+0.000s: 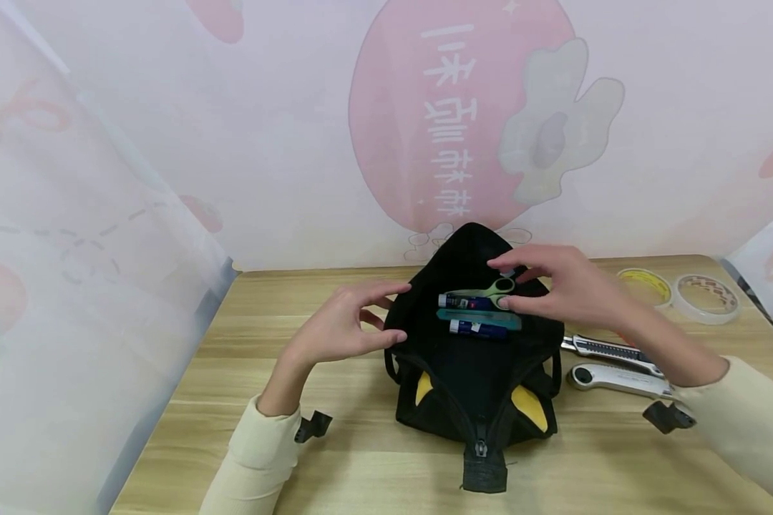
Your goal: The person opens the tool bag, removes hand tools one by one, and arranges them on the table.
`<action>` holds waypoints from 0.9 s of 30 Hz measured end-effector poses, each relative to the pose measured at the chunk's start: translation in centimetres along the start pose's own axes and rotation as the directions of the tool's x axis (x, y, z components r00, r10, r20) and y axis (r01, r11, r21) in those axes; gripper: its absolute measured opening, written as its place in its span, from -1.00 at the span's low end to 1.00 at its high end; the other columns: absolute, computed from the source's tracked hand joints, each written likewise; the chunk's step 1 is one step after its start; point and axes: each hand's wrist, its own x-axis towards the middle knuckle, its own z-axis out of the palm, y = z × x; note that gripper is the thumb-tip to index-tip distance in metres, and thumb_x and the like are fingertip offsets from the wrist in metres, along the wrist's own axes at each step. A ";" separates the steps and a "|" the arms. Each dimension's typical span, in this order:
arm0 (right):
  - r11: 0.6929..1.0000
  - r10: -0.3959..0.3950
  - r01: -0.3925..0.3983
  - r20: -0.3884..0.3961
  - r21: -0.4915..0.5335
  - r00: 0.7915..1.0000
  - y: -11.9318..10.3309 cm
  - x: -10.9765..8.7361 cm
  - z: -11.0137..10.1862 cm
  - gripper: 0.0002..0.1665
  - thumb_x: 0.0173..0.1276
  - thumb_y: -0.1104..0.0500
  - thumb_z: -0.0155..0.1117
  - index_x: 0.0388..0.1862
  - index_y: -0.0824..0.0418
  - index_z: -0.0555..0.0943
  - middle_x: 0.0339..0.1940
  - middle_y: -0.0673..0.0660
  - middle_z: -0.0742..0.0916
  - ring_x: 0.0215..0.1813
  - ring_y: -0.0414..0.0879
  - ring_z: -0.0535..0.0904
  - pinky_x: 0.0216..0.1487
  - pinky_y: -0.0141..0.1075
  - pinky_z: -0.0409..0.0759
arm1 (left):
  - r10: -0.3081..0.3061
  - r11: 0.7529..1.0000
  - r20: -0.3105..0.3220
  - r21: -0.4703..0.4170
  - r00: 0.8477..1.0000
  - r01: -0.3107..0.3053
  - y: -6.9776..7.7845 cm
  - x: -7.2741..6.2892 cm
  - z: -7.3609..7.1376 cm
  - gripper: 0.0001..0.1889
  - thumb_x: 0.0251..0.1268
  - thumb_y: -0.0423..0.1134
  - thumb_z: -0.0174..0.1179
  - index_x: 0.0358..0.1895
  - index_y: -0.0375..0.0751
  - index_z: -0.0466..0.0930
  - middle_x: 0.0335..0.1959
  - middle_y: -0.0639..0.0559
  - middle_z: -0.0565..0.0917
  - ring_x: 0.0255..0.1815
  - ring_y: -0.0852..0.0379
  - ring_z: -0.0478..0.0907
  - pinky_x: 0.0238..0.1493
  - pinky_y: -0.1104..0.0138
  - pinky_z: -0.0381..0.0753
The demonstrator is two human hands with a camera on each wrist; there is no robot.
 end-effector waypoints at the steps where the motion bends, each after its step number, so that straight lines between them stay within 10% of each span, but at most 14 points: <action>1: 1.000 0.012 -0.012 0.016 0.004 1.000 -0.1 0.2 0.3 -0.40 0.31 0.27 0.62 0.34 0.09 0.71 0.24 0.05 0.81 0.05 -0.16 0.78 0.15 -0.34 0.79 | 0.000 1.000 0.000 -0.001 1.000 0.000 0.0 0.0 0.0 -0.30 0.31 -0.28 0.51 0.52 -0.24 0.52 0.48 -0.12 0.61 0.19 -0.06 0.76 0.03 0.28 0.85; 8: 0.998 0.061 -0.062 0.121 0.006 0.991 -0.2 1.8 2.3 -0.40 0.36 0.17 0.60 0.37 0.11 0.69 0.33 0.09 0.77 0.20 0.00 0.74 0.21 -0.01 0.81 | 0.003 1.000 0.003 -0.016 1.000 -0.003 0.1 0.0 0.1 -0.30 0.30 -0.30 0.51 0.51 -0.25 0.53 0.47 -0.13 0.62 0.19 -0.06 0.77 0.01 0.25 0.86; 27: 0.988 0.095 -0.128 0.310 0.089 0.946 2.1 4.2 6.5 -0.40 0.40 0.17 0.56 0.38 0.25 0.66 0.33 0.22 0.74 0.32 0.20 0.70 0.27 0.11 0.76 | 0.005 1.000 0.008 -0.031 1.000 -0.004 0.0 0.1 0.0 -0.30 0.31 -0.29 0.51 0.52 -0.26 0.51 0.46 -0.15 0.63 0.19 -0.07 0.76 0.02 0.17 0.87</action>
